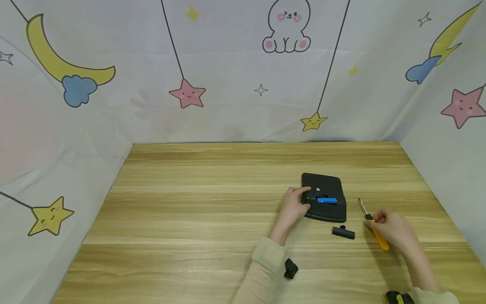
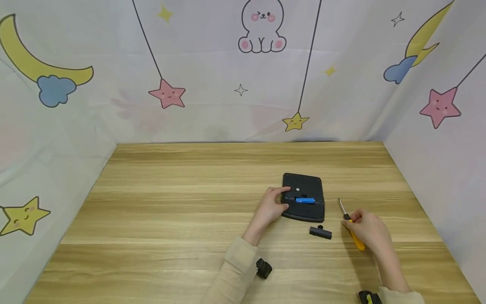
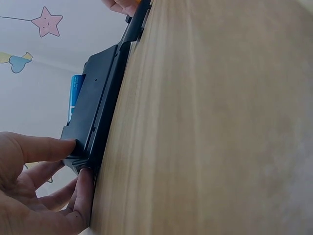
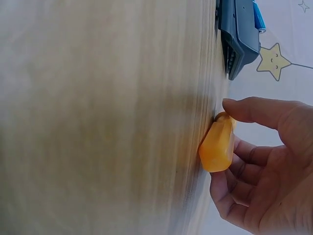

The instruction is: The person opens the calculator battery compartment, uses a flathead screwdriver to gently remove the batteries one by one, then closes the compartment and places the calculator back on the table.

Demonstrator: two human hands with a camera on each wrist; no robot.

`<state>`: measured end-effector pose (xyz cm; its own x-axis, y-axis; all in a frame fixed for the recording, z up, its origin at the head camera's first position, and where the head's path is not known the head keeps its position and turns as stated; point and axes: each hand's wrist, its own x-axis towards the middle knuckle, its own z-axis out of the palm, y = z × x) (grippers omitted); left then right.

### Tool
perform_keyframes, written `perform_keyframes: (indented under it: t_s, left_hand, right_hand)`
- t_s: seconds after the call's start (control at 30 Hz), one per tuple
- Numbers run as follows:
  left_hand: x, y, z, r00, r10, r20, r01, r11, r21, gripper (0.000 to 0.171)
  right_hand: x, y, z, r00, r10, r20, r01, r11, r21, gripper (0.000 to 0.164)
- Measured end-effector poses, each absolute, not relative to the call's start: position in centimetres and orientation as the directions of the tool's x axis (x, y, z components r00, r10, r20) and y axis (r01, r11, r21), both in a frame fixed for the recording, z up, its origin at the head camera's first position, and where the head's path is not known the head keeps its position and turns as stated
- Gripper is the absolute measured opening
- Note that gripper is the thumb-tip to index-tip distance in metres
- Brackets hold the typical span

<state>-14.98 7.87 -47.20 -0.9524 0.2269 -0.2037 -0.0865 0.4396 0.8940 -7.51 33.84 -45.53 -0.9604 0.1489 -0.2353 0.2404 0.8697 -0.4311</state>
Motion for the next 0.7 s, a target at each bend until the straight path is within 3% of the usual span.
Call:
perform_keyframes:
  t_s: [0.7]
  left_hand:
    - [-14.85,7.69,-47.07,-0.954,0.233,-0.189,-0.070,0.440,0.895,0.051]
  right_hand:
    - [-7.48,34.17,-45.24,-0.959,0.139,-0.247,0.235,0.877,-0.419,0.049]
